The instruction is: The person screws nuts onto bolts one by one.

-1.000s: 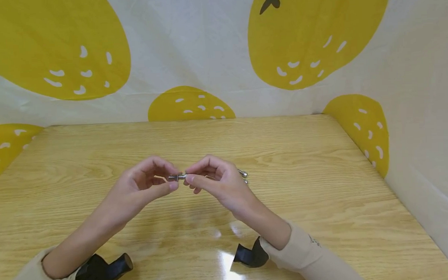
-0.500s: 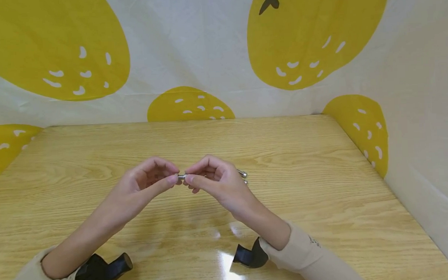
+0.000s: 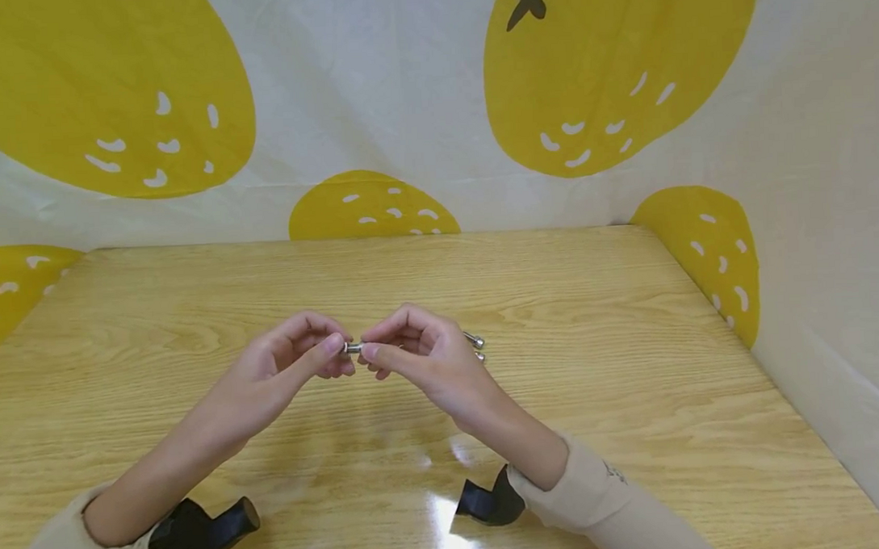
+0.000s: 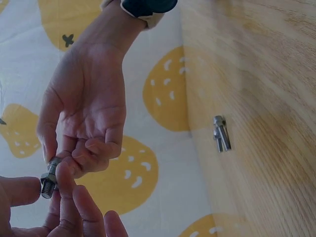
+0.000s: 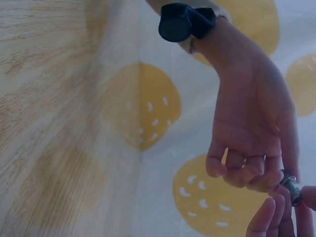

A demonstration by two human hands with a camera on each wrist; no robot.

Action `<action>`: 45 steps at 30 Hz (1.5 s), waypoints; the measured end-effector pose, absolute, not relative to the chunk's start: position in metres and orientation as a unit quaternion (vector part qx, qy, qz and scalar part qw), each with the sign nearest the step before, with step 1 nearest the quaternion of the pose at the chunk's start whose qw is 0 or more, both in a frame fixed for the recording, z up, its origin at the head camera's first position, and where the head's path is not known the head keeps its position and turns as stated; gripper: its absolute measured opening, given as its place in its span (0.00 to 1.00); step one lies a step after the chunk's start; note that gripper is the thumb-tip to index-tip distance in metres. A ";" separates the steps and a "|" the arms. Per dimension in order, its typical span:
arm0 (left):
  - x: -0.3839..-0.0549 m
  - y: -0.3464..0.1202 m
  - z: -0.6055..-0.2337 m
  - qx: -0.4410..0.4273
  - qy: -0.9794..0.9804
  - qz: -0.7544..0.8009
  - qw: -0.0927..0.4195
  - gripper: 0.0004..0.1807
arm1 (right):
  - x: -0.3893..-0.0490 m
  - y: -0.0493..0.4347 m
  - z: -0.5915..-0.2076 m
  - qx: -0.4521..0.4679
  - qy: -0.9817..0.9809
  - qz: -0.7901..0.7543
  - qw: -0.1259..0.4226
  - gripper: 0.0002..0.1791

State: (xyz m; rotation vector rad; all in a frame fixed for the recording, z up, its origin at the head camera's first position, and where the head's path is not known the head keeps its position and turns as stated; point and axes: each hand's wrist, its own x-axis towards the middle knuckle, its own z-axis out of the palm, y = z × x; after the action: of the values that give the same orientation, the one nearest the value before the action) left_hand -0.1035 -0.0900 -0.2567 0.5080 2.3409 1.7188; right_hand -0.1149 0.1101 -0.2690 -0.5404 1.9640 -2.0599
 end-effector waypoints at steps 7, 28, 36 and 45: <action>-0.103 -0.089 -0.257 0.179 0.787 0.586 0.070 0.11 | -0.114 0.110 -0.269 -0.184 0.672 -0.707 0.122 0.07; -0.104 -0.090 -0.255 0.157 0.783 0.592 0.110 0.14 | -0.116 0.111 -0.270 -0.194 0.673 -0.703 0.120 0.07; -0.104 -0.090 -0.253 0.144 0.779 0.600 0.110 0.15 | -0.116 0.110 -0.270 -0.188 0.674 -0.703 0.125 0.08; -0.107 -0.092 -0.254 0.164 0.779 0.591 0.126 0.17 | -0.116 0.109 -0.271 -0.198 0.672 -0.703 0.120 0.10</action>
State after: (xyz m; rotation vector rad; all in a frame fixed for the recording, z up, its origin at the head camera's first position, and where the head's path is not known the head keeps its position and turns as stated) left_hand -0.1066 -0.0916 -0.2537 0.4786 2.2694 1.7221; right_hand -0.1161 0.1088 -0.2710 -0.5798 1.9644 -2.0545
